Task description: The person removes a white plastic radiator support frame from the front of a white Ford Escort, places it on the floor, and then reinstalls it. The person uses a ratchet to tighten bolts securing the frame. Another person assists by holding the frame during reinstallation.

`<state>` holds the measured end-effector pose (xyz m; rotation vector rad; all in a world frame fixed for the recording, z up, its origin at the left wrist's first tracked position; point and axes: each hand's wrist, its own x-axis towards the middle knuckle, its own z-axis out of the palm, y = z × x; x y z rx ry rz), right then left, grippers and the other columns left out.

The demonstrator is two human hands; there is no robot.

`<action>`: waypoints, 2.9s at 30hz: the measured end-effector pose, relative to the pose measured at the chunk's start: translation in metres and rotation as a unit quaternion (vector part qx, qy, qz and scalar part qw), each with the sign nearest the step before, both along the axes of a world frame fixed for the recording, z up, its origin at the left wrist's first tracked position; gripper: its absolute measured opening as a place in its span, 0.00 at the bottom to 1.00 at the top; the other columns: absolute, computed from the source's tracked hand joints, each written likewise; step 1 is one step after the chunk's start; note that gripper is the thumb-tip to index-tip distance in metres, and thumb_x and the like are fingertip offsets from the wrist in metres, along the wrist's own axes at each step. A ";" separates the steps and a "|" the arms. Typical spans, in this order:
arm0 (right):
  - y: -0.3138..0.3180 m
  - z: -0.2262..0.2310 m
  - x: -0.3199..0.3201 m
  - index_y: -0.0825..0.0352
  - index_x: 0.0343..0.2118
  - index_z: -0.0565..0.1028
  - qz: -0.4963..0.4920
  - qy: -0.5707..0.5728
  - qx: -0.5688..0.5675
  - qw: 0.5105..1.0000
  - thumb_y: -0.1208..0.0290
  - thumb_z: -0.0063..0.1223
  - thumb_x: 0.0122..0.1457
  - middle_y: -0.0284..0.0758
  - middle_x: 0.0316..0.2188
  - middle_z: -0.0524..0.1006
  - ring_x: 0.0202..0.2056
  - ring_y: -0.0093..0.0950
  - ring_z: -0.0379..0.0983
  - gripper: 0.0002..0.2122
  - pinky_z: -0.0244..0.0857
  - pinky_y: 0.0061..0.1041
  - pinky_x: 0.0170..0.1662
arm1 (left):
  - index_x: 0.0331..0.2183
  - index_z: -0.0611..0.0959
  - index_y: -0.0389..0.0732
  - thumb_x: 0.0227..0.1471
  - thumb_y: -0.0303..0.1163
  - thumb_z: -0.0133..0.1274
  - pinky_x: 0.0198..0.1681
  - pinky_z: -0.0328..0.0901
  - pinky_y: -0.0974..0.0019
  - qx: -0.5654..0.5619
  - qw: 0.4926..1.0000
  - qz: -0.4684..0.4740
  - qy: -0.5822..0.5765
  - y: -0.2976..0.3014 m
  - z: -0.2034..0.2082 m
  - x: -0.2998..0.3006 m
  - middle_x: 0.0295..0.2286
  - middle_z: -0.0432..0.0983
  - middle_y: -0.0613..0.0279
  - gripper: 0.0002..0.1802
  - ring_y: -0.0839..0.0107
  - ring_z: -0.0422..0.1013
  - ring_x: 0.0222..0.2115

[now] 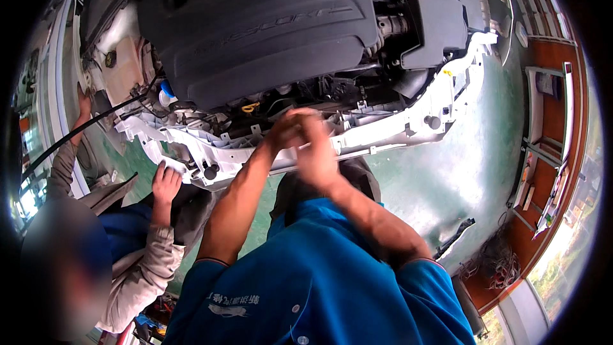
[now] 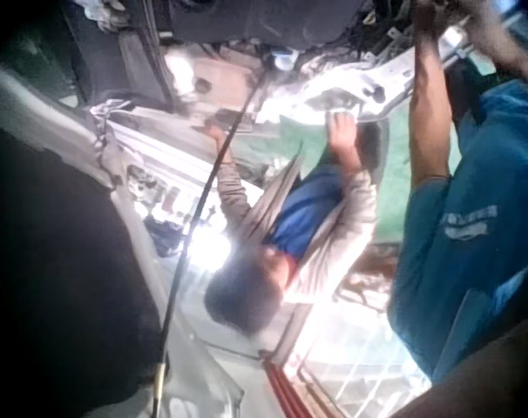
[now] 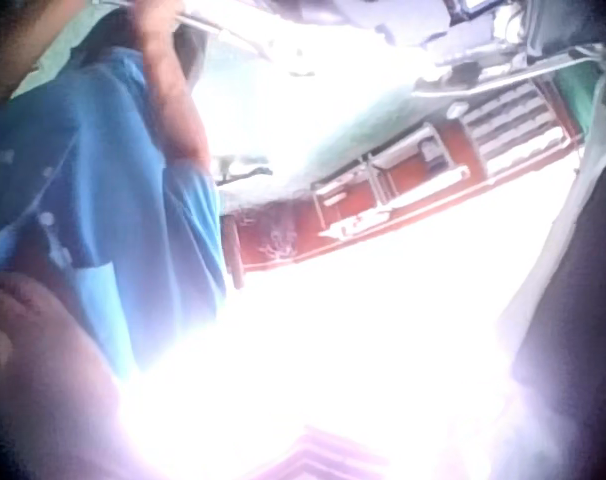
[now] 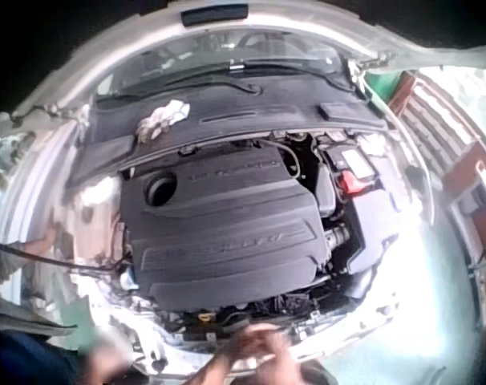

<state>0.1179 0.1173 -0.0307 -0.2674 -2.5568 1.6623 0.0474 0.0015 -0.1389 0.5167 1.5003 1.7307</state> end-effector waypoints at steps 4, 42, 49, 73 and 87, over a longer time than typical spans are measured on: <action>-0.014 0.002 0.000 0.67 0.43 0.75 0.092 -0.057 0.009 0.994 0.74 0.62 0.54 0.46 0.37 0.76 0.37 0.46 0.75 0.13 0.71 0.36 0.40 | 0.44 0.83 0.41 0.52 0.33 0.55 0.48 0.68 0.62 -0.059 0.996 0.034 0.066 -0.015 -0.017 0.012 0.44 0.79 0.55 0.17 0.65 0.74 0.44; 0.034 -0.018 0.001 0.71 0.42 0.75 0.039 0.046 -0.037 0.998 0.76 0.62 0.51 0.42 0.41 0.78 0.36 0.38 0.78 0.15 0.73 0.30 0.40 | 0.45 0.78 0.37 0.50 0.40 0.63 0.42 0.69 0.60 -0.298 0.954 0.016 -0.041 -0.004 0.012 0.009 0.36 0.81 0.51 0.23 0.59 0.78 0.37; 0.028 -0.003 0.002 0.72 0.50 0.70 -0.261 -0.216 -0.277 0.899 0.78 0.53 0.59 0.35 0.38 0.77 0.41 0.28 0.75 0.16 0.69 0.26 0.46 | 0.44 0.79 0.38 0.46 0.33 0.64 0.42 0.69 0.59 -0.279 0.959 0.009 0.038 0.004 0.005 0.011 0.38 0.81 0.51 0.21 0.56 0.77 0.39; 0.059 -0.033 -0.003 0.70 0.43 0.71 -0.347 -0.153 -0.352 0.856 0.69 0.53 0.62 0.31 0.27 0.74 0.31 0.23 0.71 0.11 0.67 0.23 0.36 | 0.49 0.78 0.32 0.51 0.27 0.60 0.47 0.69 0.64 -0.260 0.963 -0.044 0.057 0.009 0.007 0.005 0.41 0.81 0.50 0.23 0.66 0.76 0.41; 0.002 -0.027 -0.004 0.68 0.42 0.72 -0.241 -0.116 -0.153 0.951 0.68 0.57 0.58 0.34 0.29 0.76 0.30 0.26 0.73 0.12 0.68 0.26 0.35 | 0.50 0.79 0.36 0.53 0.29 0.57 0.47 0.68 0.62 -0.167 0.981 -0.048 0.080 0.005 -0.007 0.002 0.41 0.80 0.48 0.21 0.62 0.77 0.41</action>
